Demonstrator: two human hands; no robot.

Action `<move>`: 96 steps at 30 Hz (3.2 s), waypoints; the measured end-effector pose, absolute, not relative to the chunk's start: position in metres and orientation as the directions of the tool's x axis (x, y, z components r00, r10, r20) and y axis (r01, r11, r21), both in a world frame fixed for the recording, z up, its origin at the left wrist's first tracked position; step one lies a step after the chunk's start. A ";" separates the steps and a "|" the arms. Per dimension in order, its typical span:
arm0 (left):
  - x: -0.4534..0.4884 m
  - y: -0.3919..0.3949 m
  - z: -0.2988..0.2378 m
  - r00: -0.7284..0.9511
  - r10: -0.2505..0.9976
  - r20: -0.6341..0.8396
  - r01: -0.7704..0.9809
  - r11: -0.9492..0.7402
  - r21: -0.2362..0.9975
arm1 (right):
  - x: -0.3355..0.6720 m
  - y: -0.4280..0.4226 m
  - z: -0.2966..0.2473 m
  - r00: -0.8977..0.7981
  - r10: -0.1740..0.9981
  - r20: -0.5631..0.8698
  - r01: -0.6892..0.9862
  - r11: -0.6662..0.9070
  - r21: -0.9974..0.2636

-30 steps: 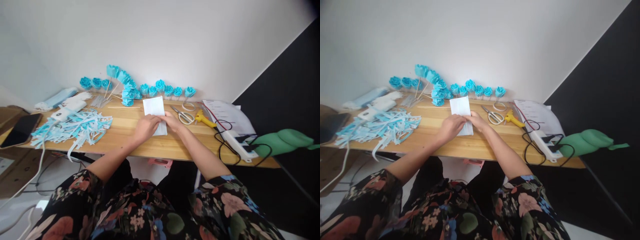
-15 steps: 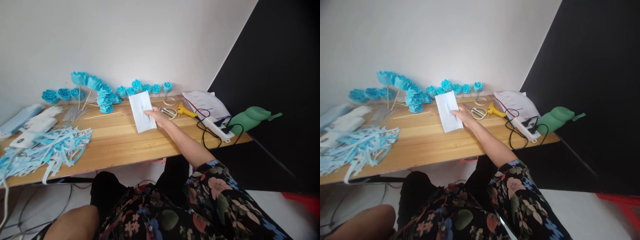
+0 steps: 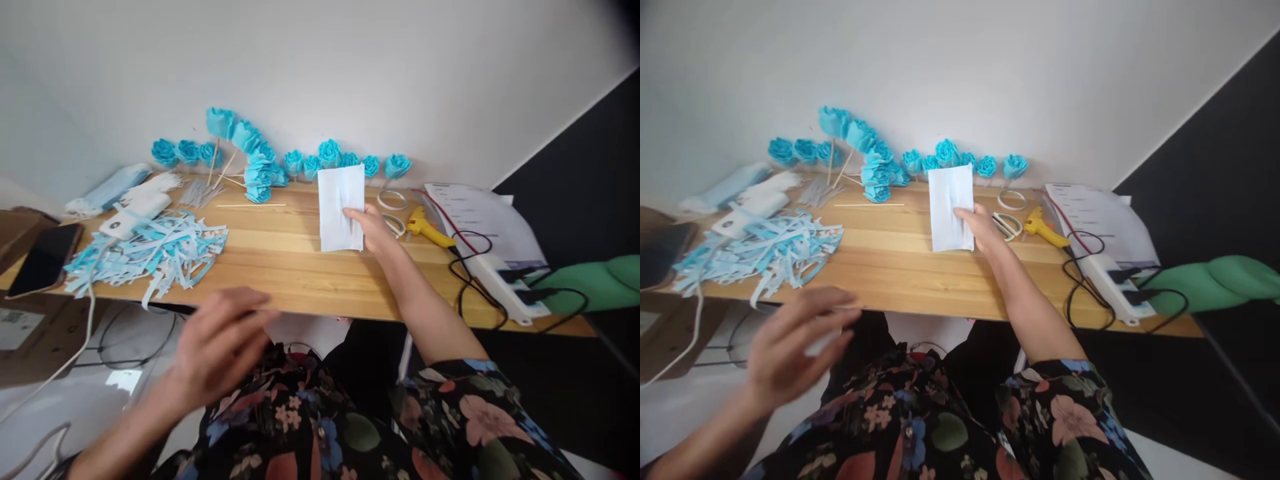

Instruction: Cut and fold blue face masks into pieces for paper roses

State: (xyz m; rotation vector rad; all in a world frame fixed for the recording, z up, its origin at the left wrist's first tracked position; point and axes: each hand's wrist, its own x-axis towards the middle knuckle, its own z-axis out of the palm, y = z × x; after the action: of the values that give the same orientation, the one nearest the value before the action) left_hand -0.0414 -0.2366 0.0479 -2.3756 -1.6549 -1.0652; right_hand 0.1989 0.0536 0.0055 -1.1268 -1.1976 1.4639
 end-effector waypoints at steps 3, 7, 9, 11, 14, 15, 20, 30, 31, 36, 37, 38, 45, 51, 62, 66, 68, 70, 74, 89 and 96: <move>-0.097 -0.234 0.041 -0.167 0.851 0.497 0.960 0.026 0.278 | 0.200 0.055 0.005 -0.169 0.981 -0.097 -0.085 -0.112 -0.990; -0.162 -0.247 0.019 -0.592 0.785 0.182 0.805 0.588 0.080 | 0.199 0.055 0.004 -0.160 0.983 -0.089 -0.105 -0.107 -0.989; -0.177 -0.252 0.008 -0.634 0.772 0.051 0.772 0.628 0.096 | 0.198 0.054 0.004 -0.144 0.985 -0.095 -0.110 -0.111 -0.988; -0.182 -0.254 0.002 -0.638 0.770 0.007 0.763 0.631 0.141 | 0.197 0.054 0.004 -0.129 0.986 -0.102 -0.112 -0.117 -0.987; -0.184 -0.248 0.011 -0.680 0.732 -0.032 0.724 0.678 0.126 | 0.198 0.055 0.005 -0.119 0.987 -0.109 -0.114 -0.123 -0.986; -0.186 -0.243 0.018 -0.697 0.717 -0.011 0.711 0.694 0.111 | 0.198 0.055 0.005 -0.119 0.987 -0.106 -0.111 -0.120 -0.987; -0.211 -0.195 0.059 -0.499 0.734 0.460 0.848 0.523 0.086 | 0.200 0.057 0.005 -0.137 0.987 -0.080 -0.089 -0.092 -0.992; -0.154 -0.103 0.052 -0.085 0.871 0.483 0.974 -0.029 0.223 | 0.201 0.057 0.010 -0.147 0.980 -0.134 -0.158 -0.157 -0.975; -0.137 -0.096 0.053 -0.058 0.860 0.508 0.941 -0.123 0.316 | 0.201 0.056 0.011 -0.160 0.979 -0.122 -0.160 -0.148 -0.976; -0.050 -0.046 0.043 -0.057 0.977 0.208 0.439 -0.162 0.884 | 0.203 0.052 0.013 -0.230 0.967 -0.106 -0.178 -0.149 -0.973; -0.036 -0.036 0.038 -0.048 0.985 0.165 0.337 -0.140 0.931 | 0.203 0.051 0.014 -0.236 0.966 -0.103 -0.184 -0.149 -0.972; -0.022 -0.026 0.033 -0.038 0.989 0.140 0.238 -0.127 0.963 | 0.203 0.051 0.014 -0.244 0.965 -0.097 -0.190 -0.146 -0.971; 0.035 0.016 0.010 0.092 0.994 -0.054 -0.275 0.078 0.958 | 0.204 0.050 0.010 -0.316 0.947 -0.060 -0.202 -0.129 -0.971; 0.023 0.020 0.008 -0.094 0.994 0.051 -0.136 -0.064 0.989 | 0.205 0.051 0.012 -0.351 0.936 0.028 -0.175 -0.037 -0.984; 0.009 0.015 0.012 -0.158 0.977 0.144 0.032 -0.141 0.989 | 0.205 0.054 0.008 -0.366 0.930 0.023 -0.066 -0.001 -0.998; 0.012 0.014 0.010 -0.188 0.972 0.137 -0.013 -0.142 0.990 | 0.205 0.053 0.008 -0.373 0.927 0.040 -0.069 0.016 -0.997; 0.015 0.013 0.009 -0.165 0.978 0.129 -0.031 -0.136 0.990 | 0.205 0.054 0.006 -0.343 0.939 0.034 -0.071 0.010 -0.997; 0.017 0.011 0.008 -0.134 0.983 0.127 -0.038 -0.133 0.990 | 0.204 0.055 0.004 -0.306 0.952 0.015 -0.052 0.000 -0.999; 0.019 0.008 0.008 -0.107 0.983 0.146 -0.065 -0.154 0.986 | 0.203 0.054 0.001 -0.313 0.950 0.009 -0.002 0.009 -1.000; 0.016 0.017 -0.001 -0.166 0.986 -0.030 -0.348 -0.030 0.937 | 0.202 0.052 0.006 -0.288 0.956 0.059 -0.044 0.048 -0.998; 0.017 0.020 -0.002 -0.028 0.992 -0.125 -0.466 0.098 0.880 | 0.204 0.050 0.010 -0.275 0.961 0.033 -0.116 0.001 -0.993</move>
State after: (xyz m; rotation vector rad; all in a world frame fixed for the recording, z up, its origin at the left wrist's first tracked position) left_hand 0.0167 0.0204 -0.0021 -1.8337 -2.3252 -3.3548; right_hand 0.2039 0.0503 0.0099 -0.9647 -1.3294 1.4500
